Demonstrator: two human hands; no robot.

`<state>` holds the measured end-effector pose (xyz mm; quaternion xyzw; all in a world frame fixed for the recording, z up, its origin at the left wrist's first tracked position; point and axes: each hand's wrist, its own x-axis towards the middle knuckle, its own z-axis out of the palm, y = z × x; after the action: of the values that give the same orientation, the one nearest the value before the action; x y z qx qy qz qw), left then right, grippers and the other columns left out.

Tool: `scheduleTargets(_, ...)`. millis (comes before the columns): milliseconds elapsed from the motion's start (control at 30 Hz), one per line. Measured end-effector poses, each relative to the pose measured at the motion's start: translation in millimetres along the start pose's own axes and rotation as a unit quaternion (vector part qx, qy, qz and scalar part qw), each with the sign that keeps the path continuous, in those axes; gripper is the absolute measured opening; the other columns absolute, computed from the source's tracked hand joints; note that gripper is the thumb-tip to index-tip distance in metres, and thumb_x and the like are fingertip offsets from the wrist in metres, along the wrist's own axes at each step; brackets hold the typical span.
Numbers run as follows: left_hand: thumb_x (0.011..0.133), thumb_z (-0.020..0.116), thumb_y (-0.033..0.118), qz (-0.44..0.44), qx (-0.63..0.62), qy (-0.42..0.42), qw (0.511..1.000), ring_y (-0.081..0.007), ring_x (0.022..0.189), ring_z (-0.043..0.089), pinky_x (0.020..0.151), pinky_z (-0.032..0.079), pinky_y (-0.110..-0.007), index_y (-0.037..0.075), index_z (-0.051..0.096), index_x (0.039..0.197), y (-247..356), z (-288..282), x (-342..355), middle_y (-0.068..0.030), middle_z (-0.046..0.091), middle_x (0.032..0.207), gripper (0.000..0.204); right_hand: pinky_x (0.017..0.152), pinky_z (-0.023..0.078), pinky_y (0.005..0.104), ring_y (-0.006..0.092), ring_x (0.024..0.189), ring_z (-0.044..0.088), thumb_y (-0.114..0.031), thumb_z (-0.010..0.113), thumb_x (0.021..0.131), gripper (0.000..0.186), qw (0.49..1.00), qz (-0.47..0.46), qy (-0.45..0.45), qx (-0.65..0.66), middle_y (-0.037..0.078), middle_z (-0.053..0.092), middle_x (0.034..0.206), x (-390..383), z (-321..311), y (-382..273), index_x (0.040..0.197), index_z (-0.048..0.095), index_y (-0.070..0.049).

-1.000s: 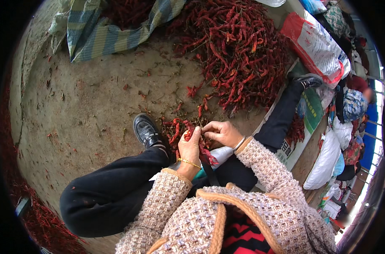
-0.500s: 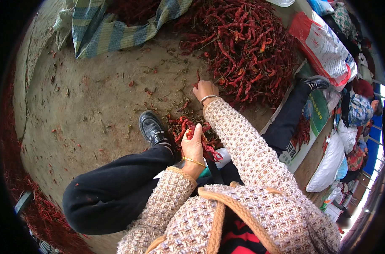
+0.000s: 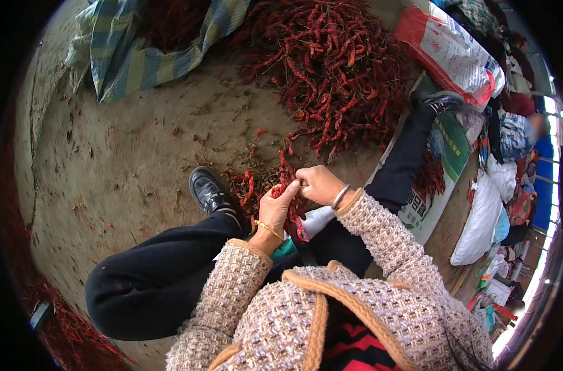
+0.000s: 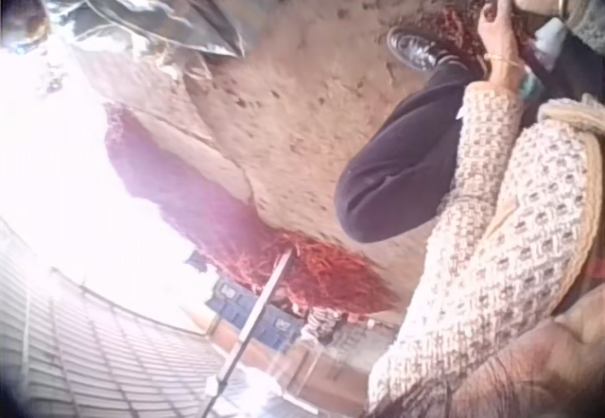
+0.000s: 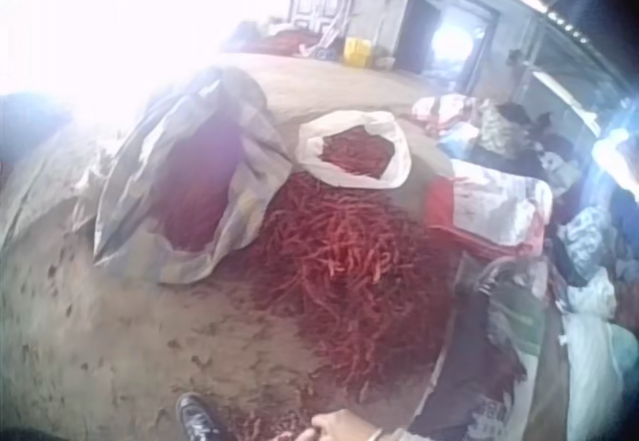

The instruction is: The person sits on the ground and removes stems from dried red chili peppers by hand. The person picks peppers from a large pile, pulls off the stems, and places the de-stemmed peppers into a nearby sack.

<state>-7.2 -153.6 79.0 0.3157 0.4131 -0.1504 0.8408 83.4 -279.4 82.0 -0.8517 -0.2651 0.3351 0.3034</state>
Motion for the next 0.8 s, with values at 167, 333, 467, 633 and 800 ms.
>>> scheduleTargets(167, 0.084, 0.066, 0.015, -0.058, -0.017, -0.029, 0.998, -0.0157, 0.068, 0.064, 0.059, 0.052, -0.028, 0.004, 0.066, 0.092, 7.5, -4.0, -9.7, -0.0056, 0.067, 0.083, 0.014, 0.057, 0.048, 0.0294, 0.0165, 0.062, 0.061, -0.009, 0.061, 0.077, 0.038, 0.986, -0.049, -0.076, 0.139, 0.013, 0.062, 0.075, -20.2, -22.5, -27.5, 0.113, 0.054, 0.001)
scheduleTargets(333, 0.086, 0.062, 0.014, -0.082, -0.028, -0.038, 0.995, -0.0193, 0.071, 0.064, 0.062, 0.055, -0.033, 0.000, 0.063, 0.096, -3.8, 1.1, -14.1, -0.0082, 0.066, 0.083, 0.018, 0.049, 0.047, 0.0242, 0.0092, 0.053, 0.058, -0.025, 0.061, 0.088, 0.026, 0.962, 0.124, 0.005, 0.242, 0.006, 0.065, 0.075, -50.5, -12.6, -8.0, 0.097, 0.062, 0.000)
scheduleTargets(467, 0.089, 0.057, 0.014, -0.120, -0.052, -0.089, 0.987, -0.0190, 0.074, 0.064, 0.065, 0.052, -0.029, -0.001, 0.064, 0.097, -20.8, -12.9, -11.4, -0.0090, 0.066, 0.086, 0.018, 0.040, 0.034, 0.0186, 0.0026, 0.043, 0.042, -0.023, 0.056, 0.092, 0.023, 0.911, 0.167, -0.080, 0.368, -0.004, 0.053, 0.059, -67.0, 0.1, -3.5, 0.084, 0.062, -0.002)
scheduleTargets(633, 0.085, 0.064, 0.012, -0.088, 0.007, -0.069, 0.994, -0.0096, 0.069, 0.059, 0.064, 0.048, -0.024, 0.004, 0.064, 0.092, -13.4, -3.4, -26.4, -0.0009, 0.064, 0.082, 0.011, 0.038, 0.032, 0.0164, 0.0016, 0.043, 0.043, -0.022, 0.060, 0.090, 0.018, 0.861, 0.216, -0.124, 0.443, -0.004, 0.052, 0.058, -73.1, -6.4, -6.2, 0.087, 0.060, -0.005)
scheduleTargets(800, 0.083, 0.066, 0.012, -0.144, -0.002, -0.083, 0.986, -0.0089, 0.069, 0.058, 0.063, 0.047, -0.023, 0.007, 0.062, 0.089, -11.8, -2.3, -26.6, 0.0002, 0.063, 0.081, 0.009, 0.037, 0.029, 0.0164, 0.0020, 0.043, 0.043, -0.021, 0.061, 0.089, 0.016, 0.853, 0.206, -0.155, 0.454, -0.004, 0.052, 0.057, -75.1, -10.0, 0.4, 0.087, 0.058, -0.005)
